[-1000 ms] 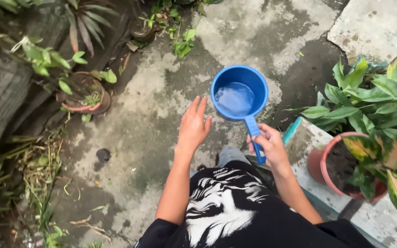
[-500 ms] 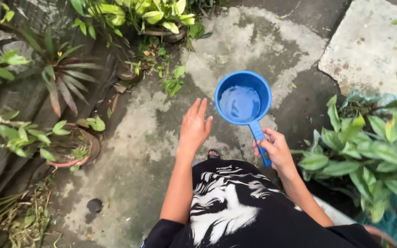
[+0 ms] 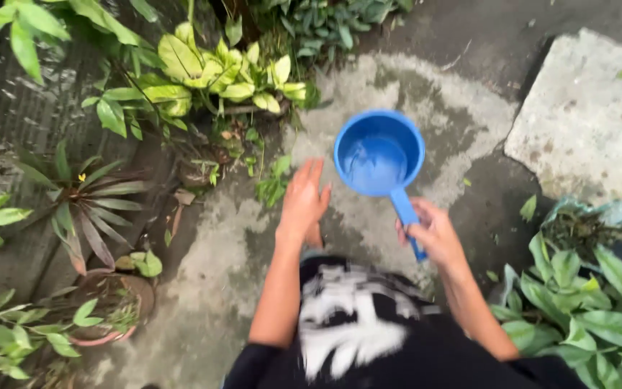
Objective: Watering various potted plants in an outdoor garden area using a water dipper.
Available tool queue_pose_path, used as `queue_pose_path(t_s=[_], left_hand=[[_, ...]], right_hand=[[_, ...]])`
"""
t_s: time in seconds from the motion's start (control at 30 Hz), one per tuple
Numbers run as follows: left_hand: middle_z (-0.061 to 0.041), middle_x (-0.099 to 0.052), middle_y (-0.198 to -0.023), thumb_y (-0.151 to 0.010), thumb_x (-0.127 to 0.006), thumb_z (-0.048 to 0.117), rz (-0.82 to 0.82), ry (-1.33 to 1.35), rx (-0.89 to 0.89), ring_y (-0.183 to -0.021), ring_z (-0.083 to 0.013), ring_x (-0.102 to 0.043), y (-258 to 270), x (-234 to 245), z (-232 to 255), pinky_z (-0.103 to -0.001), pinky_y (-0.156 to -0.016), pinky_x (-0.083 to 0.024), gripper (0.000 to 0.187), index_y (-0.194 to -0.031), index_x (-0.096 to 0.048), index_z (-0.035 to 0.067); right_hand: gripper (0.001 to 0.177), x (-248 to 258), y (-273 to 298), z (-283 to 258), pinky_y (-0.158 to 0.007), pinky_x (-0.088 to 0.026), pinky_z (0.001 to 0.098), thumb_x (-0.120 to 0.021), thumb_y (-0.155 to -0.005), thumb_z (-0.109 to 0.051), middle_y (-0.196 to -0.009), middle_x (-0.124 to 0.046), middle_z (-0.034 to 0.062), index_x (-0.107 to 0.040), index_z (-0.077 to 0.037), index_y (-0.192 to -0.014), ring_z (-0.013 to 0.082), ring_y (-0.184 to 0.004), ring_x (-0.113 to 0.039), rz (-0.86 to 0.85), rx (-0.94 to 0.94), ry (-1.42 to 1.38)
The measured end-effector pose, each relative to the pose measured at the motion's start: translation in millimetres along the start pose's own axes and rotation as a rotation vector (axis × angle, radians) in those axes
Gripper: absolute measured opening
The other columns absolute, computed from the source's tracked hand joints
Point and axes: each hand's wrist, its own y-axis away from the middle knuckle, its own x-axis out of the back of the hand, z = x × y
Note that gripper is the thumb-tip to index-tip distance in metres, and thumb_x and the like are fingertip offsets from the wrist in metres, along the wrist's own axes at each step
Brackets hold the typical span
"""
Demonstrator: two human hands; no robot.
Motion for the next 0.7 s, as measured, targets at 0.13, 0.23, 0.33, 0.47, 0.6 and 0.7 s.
queue_pose_path(t_s=[0.13,0.23,0.33,0.47,0.6,0.7], left_hand=[[-0.027,-0.047,-0.149,-0.088,-0.07,0.022,-0.044,-0.042,0.028,-0.133,-0.0475,-0.048,-101,1,-42,-0.054,-0.108,-0.04,0.067,-0.148,-0.046,0.006],[-0.025,-0.05,-0.149,-0.09,-0.068,0.021,-0.051,0.013,0.007,-0.133,-0.0452,-0.051,-176,18,-60,-0.052,-0.109,-0.043,0.062,-0.148,-0.048,0.006],[-0.026,-0.052,-0.149,-0.088,-0.069,0.018,-0.021,0.006,-0.016,-0.133,-0.0456,-0.052,-217,19,-83,-0.051,-0.111,-0.043,0.062,-0.145,-0.05,0.003],[-0.028,-0.053,-0.144,-0.09,-0.069,0.019,-0.006,0.019,0.022,-0.129,-0.046,-0.053,-285,30,-103,-0.051,-0.107,-0.045,0.06,-0.145,-0.051,0.001],[-0.028,-0.054,-0.143,-0.089,-0.07,0.018,0.023,0.024,0.093,-0.129,-0.0459,-0.054,-354,27,-124,-0.051,-0.107,-0.045,0.058,-0.142,-0.053,0.001],[-0.028,-0.054,-0.143,-0.088,-0.07,0.016,0.046,0.023,0.17,-0.13,-0.0458,-0.053,-412,18,-150,-0.05,-0.107,-0.045,0.06,-0.143,-0.053,0.0]], right_hand=[[0.053,-11,-90,-19,-0.064,-0.056,0.0324,-0.059,-0.077,0.004,-0.092,-0.069,0.0122,-0.057,0.006,-0.13,0.017,-0.072,-0.066,0.009,-0.015,-0.1],[0.05,-12,-164,-34,-0.067,-0.054,0.0315,-0.064,-0.08,0.004,-0.094,-0.068,0.0124,-0.056,0.008,-0.13,0.017,-0.074,-0.064,-0.026,0.016,-0.117],[0.052,-13,-216,-48,-0.068,-0.056,0.0317,-0.061,-0.08,0.004,-0.096,-0.068,0.0116,-0.056,0.007,-0.131,0.0166,-0.076,-0.065,-0.021,0.03,0.002],[0.053,-18,-301,-90,-0.073,-0.058,0.0316,-0.061,-0.08,0.006,-0.099,-0.069,0.0118,-0.053,0.007,-0.132,0.018,-0.082,-0.069,-0.067,0.01,0.066],[0.054,-7,-397,-116,-0.079,-0.059,0.0327,-0.057,-0.081,0.008,-0.105,-0.07,0.0128,-0.052,0.006,-0.134,0.0196,-0.09,-0.072,-0.168,0.062,0.123],[0.052,10,-477,-115,-0.076,-0.057,0.0338,-0.056,-0.082,0.009,-0.104,-0.07,0.0145,-0.053,0.007,-0.134,0.0199,-0.09,-0.07,-0.245,0.058,0.146]])
